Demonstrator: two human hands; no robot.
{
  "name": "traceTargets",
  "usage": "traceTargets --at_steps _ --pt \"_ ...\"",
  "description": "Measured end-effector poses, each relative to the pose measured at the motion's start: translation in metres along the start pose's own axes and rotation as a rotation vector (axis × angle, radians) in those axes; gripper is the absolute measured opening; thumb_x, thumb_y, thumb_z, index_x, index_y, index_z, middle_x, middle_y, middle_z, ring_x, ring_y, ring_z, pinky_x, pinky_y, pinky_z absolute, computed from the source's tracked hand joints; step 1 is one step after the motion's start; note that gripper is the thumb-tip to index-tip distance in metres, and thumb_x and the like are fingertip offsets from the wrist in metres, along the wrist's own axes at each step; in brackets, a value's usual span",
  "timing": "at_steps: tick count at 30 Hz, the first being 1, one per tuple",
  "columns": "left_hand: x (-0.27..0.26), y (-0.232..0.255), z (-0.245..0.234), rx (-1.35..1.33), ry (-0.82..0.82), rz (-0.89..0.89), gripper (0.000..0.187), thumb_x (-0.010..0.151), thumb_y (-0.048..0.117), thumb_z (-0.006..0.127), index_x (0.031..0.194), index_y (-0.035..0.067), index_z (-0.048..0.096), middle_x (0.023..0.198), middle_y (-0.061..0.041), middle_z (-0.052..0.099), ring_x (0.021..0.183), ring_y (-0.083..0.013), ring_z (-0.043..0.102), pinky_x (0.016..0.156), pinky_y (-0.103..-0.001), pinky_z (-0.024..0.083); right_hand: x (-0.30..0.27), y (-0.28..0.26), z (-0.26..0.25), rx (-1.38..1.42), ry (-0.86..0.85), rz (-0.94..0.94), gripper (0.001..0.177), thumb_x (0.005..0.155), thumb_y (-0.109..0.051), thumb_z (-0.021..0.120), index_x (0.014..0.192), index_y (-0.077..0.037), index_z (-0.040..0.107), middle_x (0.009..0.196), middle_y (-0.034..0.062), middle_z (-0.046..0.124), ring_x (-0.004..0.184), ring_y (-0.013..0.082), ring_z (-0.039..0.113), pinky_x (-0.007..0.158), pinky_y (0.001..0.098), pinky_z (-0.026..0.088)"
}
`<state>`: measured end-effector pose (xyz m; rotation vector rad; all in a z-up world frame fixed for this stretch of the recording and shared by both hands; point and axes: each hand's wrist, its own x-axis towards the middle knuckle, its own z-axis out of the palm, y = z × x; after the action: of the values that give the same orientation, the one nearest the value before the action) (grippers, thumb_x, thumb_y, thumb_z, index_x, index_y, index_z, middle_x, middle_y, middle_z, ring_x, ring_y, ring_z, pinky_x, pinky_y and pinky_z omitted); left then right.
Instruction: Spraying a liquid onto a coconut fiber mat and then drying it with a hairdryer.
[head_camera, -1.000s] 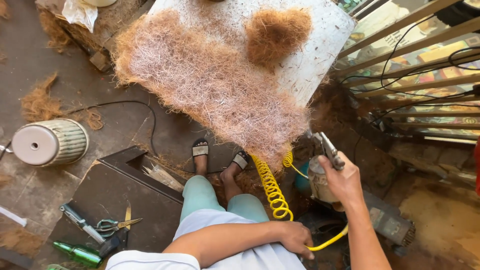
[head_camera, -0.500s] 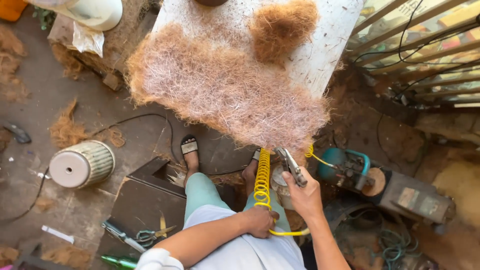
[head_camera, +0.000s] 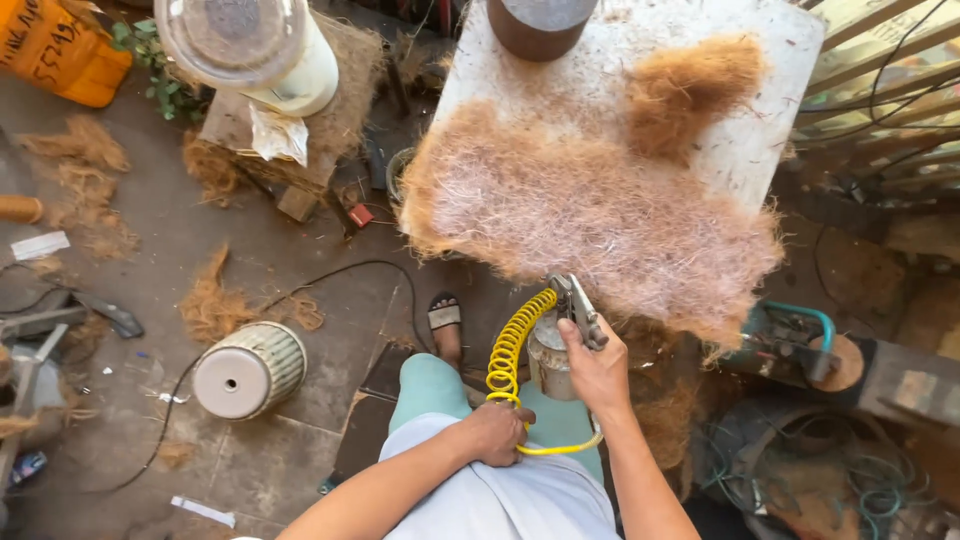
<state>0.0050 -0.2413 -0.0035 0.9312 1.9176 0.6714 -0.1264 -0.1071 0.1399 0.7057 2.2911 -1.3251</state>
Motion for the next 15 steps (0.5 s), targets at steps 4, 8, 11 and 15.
traceTargets --at_steps 4,8,11,15 --pt "-0.023 -0.028 0.006 0.005 0.041 -0.004 0.034 0.083 0.038 0.058 0.1 0.015 0.078 0.137 -0.001 0.056 0.101 -0.0376 0.06 0.082 -0.049 0.049 -0.002 -0.02 0.044 -0.072 -0.026 -0.08 0.041 0.084 -0.055 0.066 0.089 -0.014 0.067 0.062 -0.0042 0.047 0.059 0.0097 0.041 0.054 0.0295 0.035" --pt "-0.041 -0.036 -0.007 -0.015 -0.004 -0.022 0.036 0.084 0.036 0.053 0.101 0.016 0.077 0.144 -0.002 0.052 0.109 -0.0358 0.057 0.078 -0.05 0.049 -0.001 -0.041 0.076 -0.188 -0.097 -0.168 0.052 0.086 -0.061 0.061 0.07 -0.015 0.042 0.057 -0.0027 0.041 0.057 0.0126 0.039 0.055 0.0327 0.034" --pt "-0.051 -0.044 -0.013 -0.035 -0.009 -0.044 0.037 0.085 0.037 0.053 0.105 0.017 0.077 0.148 -0.001 0.049 0.117 -0.035 0.054 0.084 -0.05 0.046 0.003 -0.055 0.099 -0.197 -0.139 -0.201 0.055 0.086 -0.063 0.059 0.069 -0.015 0.038 0.058 -0.0023 0.041 0.057 0.0131 0.039 0.056 0.0326 0.034" --pt "-0.068 -0.055 -0.014 -0.036 0.022 -0.063 0.037 0.086 0.041 0.056 0.104 0.016 0.077 0.148 0.0 0.048 0.116 -0.0382 0.055 0.088 -0.051 0.044 0.007 -0.078 0.125 -0.136 -0.163 -0.118 0.051 0.088 -0.059 0.061 0.071 -0.016 0.039 0.061 -0.0025 0.042 0.06 0.0116 0.042 0.057 0.0308 0.036"
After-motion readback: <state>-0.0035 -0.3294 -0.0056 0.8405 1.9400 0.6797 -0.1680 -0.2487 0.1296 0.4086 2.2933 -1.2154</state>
